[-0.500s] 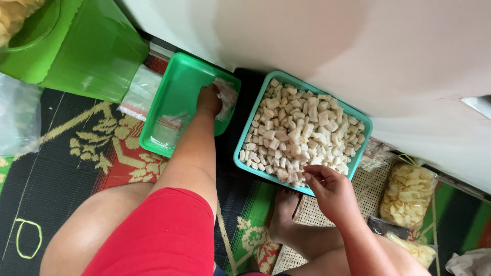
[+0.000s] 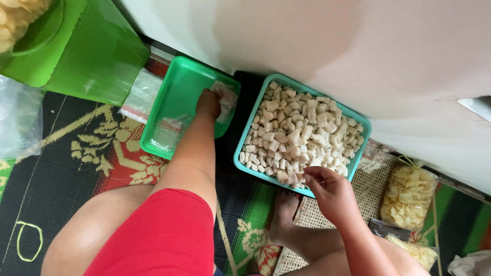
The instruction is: A person is sitting on the floor packaging small white snack items into small plastic bags and sealing them.
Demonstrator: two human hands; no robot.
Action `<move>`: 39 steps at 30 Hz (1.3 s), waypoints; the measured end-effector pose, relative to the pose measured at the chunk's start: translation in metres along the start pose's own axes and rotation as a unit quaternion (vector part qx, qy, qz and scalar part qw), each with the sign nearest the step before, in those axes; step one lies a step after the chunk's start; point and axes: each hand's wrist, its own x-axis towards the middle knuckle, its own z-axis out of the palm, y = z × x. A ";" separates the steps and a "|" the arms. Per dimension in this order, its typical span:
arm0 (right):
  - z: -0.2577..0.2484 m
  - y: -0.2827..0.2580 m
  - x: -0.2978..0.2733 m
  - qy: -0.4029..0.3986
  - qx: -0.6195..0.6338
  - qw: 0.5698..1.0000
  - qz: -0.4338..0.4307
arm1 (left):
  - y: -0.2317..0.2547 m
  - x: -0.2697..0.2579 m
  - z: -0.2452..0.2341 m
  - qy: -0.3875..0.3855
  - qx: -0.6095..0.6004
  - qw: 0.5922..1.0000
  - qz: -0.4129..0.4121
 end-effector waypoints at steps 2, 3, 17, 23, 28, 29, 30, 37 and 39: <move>-0.002 -0.003 -0.001 -0.005 -0.001 1.000 0.000 | -0.011 0.011 0.008 0.003 0.025 1.000 0.012; -0.002 -0.004 -0.002 -0.009 -0.003 1.000 0.003 | -0.016 0.016 0.013 0.004 0.051 0.998 0.025; -0.005 0.001 -0.003 0.011 -0.014 1.000 -0.005 | 0.034 -0.032 -0.030 -0.005 0.105 0.994 -0.020; -0.011 0.016 -0.005 0.026 -0.029 0.999 -0.006 | 0.037 -0.049 -0.042 0.059 -0.078 0.995 -0.006; -0.016 0.030 -0.009 0.044 -0.039 0.998 -0.025 | 0.032 -0.047 -0.047 0.070 -0.082 0.994 0.016; -0.017 0.033 -0.009 0.046 -0.053 0.997 -0.032 | 0.029 -0.045 -0.047 0.074 -0.096 0.992 0.018; -0.018 0.036 -0.010 0.049 -0.067 0.996 -0.038 | 0.027 -0.043 -0.048 0.079 -0.109 0.991 0.021; -0.021 0.053 -0.011 0.078 -0.050 0.992 -0.086 | 0.050 -0.072 -0.088 0.164 -0.171 0.971 0.043; -0.020 0.056 -0.010 0.081 -0.059 0.990 -0.102 | 0.070 -0.094 -0.108 0.176 -0.215 0.959 0.054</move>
